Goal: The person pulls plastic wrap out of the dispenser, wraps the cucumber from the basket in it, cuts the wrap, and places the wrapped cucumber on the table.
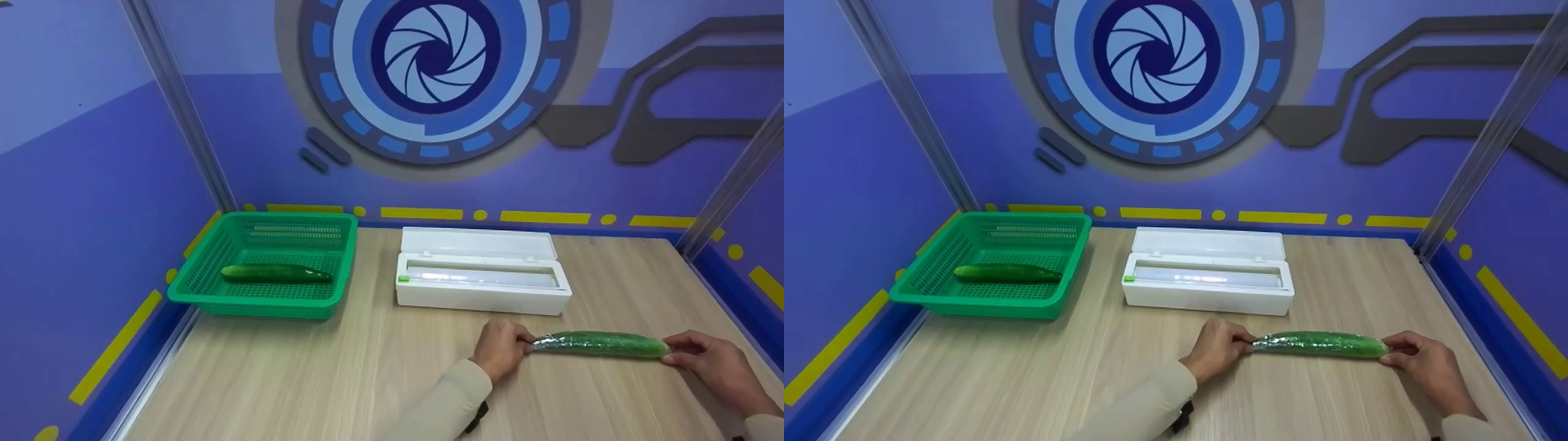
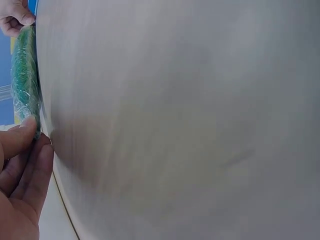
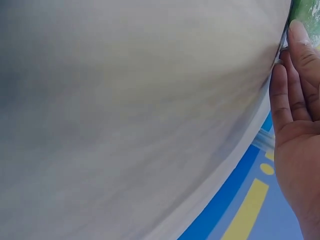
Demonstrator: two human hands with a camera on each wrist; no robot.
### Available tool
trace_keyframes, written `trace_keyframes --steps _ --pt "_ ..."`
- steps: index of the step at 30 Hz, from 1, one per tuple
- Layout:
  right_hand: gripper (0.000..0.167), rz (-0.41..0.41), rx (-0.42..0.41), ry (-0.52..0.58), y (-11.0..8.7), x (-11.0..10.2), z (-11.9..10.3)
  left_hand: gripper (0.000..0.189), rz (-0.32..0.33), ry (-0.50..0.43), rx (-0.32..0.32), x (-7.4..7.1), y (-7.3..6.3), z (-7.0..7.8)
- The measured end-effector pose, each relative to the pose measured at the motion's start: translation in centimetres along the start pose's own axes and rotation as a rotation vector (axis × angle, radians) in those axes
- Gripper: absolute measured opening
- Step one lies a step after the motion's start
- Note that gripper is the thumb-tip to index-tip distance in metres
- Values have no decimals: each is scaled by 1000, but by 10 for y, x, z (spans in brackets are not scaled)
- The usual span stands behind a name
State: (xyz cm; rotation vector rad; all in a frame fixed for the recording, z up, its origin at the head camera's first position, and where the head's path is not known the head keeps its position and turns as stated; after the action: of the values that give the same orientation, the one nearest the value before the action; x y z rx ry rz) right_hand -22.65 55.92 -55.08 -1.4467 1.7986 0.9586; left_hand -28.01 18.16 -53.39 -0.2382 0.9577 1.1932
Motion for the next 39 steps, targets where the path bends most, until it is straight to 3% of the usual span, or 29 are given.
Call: trace_keyframes --steps 12,23,32,39 --pt "29 11 96 31 0 -5 29 16 -26 -50 -101 15 9 12" --pt "33 68 98 20 -5 -9 41 21 -51 -89 -181 29 17 19" --pt "44 81 285 98 -10 -10 53 30 -58 -219 -228 40 16 25" --pt "49 102 365 168 -9 -12 55 26 -27 -330 -354 46 15 25"
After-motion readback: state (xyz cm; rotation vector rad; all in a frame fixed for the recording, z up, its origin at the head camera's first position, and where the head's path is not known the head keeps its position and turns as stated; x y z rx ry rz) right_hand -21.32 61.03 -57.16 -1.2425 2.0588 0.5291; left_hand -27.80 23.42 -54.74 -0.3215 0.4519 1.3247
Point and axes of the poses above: each hand's wrist, its own y-axis towards the middle knuckle, its own x-axis out of the palm, z = x × y, the point moved 5 cm from there along y, towards the middle knuckle, and after that the axes turned 6 degrees about -x, right-handed, at the moved point
